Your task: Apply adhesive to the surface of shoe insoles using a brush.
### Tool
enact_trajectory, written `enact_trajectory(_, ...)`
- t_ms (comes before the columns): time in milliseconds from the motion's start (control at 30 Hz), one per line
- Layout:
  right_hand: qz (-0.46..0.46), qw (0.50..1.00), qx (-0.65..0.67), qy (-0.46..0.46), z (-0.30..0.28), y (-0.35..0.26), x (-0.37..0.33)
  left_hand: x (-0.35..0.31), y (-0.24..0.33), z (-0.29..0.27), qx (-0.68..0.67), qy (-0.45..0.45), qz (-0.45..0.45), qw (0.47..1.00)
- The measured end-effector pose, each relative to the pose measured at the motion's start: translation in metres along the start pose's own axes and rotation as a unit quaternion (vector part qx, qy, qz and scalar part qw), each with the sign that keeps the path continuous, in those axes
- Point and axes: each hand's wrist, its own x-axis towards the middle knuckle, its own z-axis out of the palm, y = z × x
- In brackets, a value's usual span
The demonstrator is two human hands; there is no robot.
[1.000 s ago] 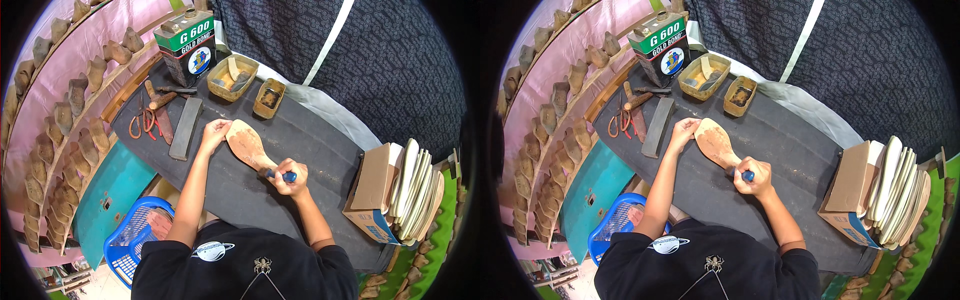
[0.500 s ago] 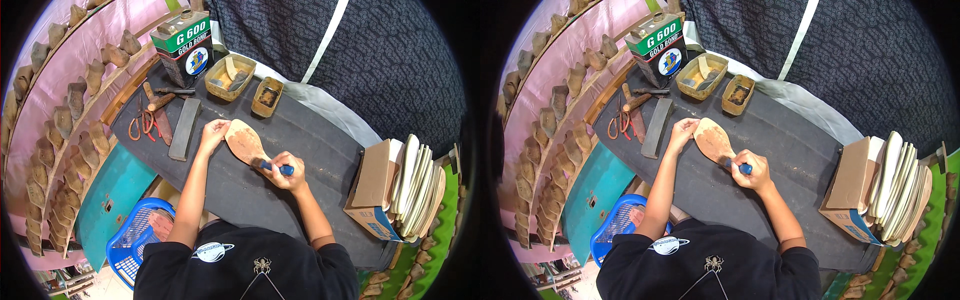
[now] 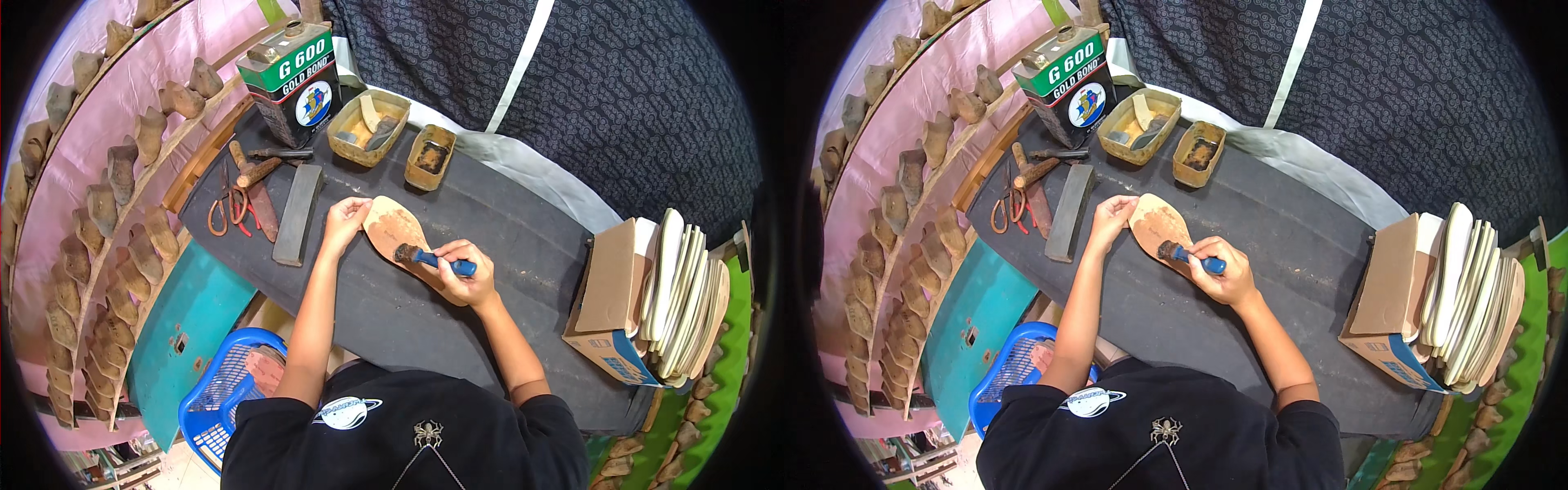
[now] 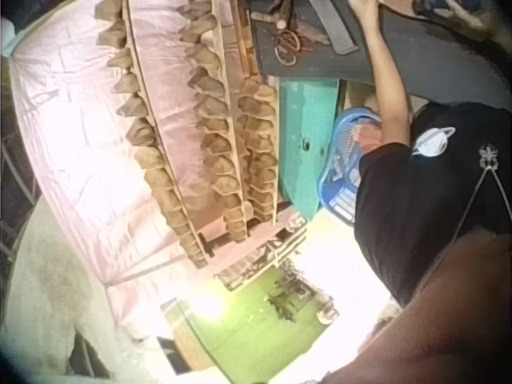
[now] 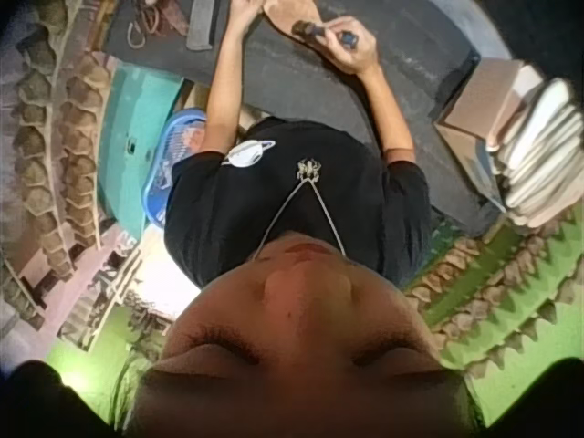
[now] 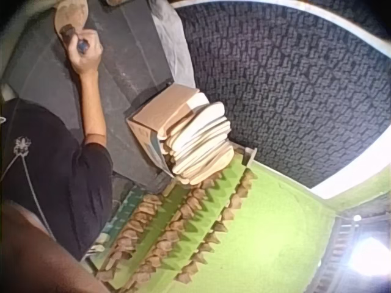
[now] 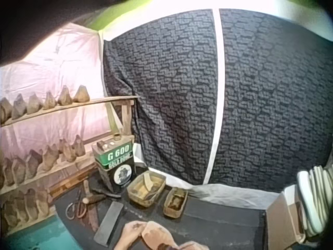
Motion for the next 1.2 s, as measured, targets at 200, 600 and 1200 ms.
enact_trajectory(200,0.021,0.998,-0.056,-0.034,-0.024,0.005,-0.003,0.002,-0.005,-0.001,0.017,0.003,0.014,1.000)
enact_trajectory(600,0.060,0.998,0.003,-0.035,-0.005,0.007,-0.001,0.002,-0.006,-0.001,0.005,0.003,0.020,1.000)
enact_trajectory(1200,0.109,0.994,0.020,0.004,-0.011,0.016,0.000,0.003,-0.013,-0.005,0.050,-0.008,0.040,0.998)
